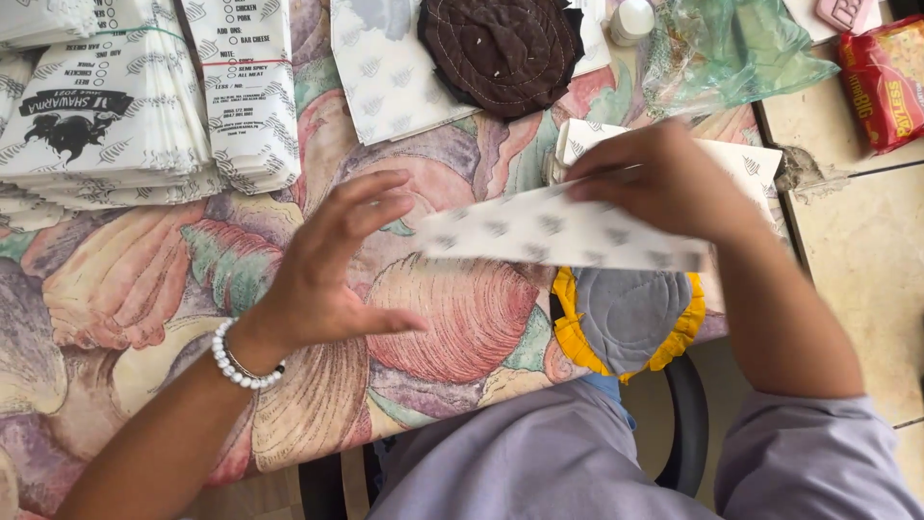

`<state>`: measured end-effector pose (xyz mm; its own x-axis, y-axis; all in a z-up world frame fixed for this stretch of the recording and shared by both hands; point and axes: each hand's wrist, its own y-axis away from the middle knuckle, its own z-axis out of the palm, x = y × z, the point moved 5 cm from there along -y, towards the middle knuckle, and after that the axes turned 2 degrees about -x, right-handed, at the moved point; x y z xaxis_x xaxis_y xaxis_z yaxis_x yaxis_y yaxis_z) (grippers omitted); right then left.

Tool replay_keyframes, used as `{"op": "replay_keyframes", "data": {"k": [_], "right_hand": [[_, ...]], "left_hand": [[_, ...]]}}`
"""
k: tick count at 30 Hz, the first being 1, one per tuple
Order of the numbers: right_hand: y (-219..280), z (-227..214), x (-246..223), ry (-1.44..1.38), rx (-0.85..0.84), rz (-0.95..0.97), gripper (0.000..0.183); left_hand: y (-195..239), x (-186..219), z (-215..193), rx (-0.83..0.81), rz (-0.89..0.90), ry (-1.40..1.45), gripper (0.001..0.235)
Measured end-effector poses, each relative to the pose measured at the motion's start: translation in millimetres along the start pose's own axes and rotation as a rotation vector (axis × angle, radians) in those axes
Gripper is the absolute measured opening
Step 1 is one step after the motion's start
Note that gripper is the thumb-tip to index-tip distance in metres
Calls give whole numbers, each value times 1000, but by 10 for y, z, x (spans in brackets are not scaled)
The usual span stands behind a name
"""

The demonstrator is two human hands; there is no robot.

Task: Folding printed paper wrappers into a triangular shape and stacking them on a table.

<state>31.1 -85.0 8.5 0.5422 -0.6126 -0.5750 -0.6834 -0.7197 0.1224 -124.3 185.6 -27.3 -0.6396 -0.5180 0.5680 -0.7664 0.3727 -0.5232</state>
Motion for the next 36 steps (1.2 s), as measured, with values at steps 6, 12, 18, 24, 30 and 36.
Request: {"op": "replay_keyframes", "data": {"k": [6, 12, 18, 24, 30, 36], "right_hand": [[-289, 769, -315, -164, -109, -176, 16], [-76, 734, -444, 134, 127, -436, 25], [616, -18, 155, 499, 213, -226, 94], [324, -237, 1048, 444, -301, 211, 145], [322, -283, 937, 552, -180, -10, 135], [502, -439, 916, 630, -229, 314, 157]], "left_hand": [[157, -188, 374, -209, -60, -169, 69], [174, -199, 395, -278, -7, -265, 40], [74, -74, 349, -359, 37, -402, 59], [185, 109, 374, -418, -126, -407, 40], [354, 80, 430, -322, -219, -374, 44], [364, -119, 395, -221, -224, -195, 40]]}}
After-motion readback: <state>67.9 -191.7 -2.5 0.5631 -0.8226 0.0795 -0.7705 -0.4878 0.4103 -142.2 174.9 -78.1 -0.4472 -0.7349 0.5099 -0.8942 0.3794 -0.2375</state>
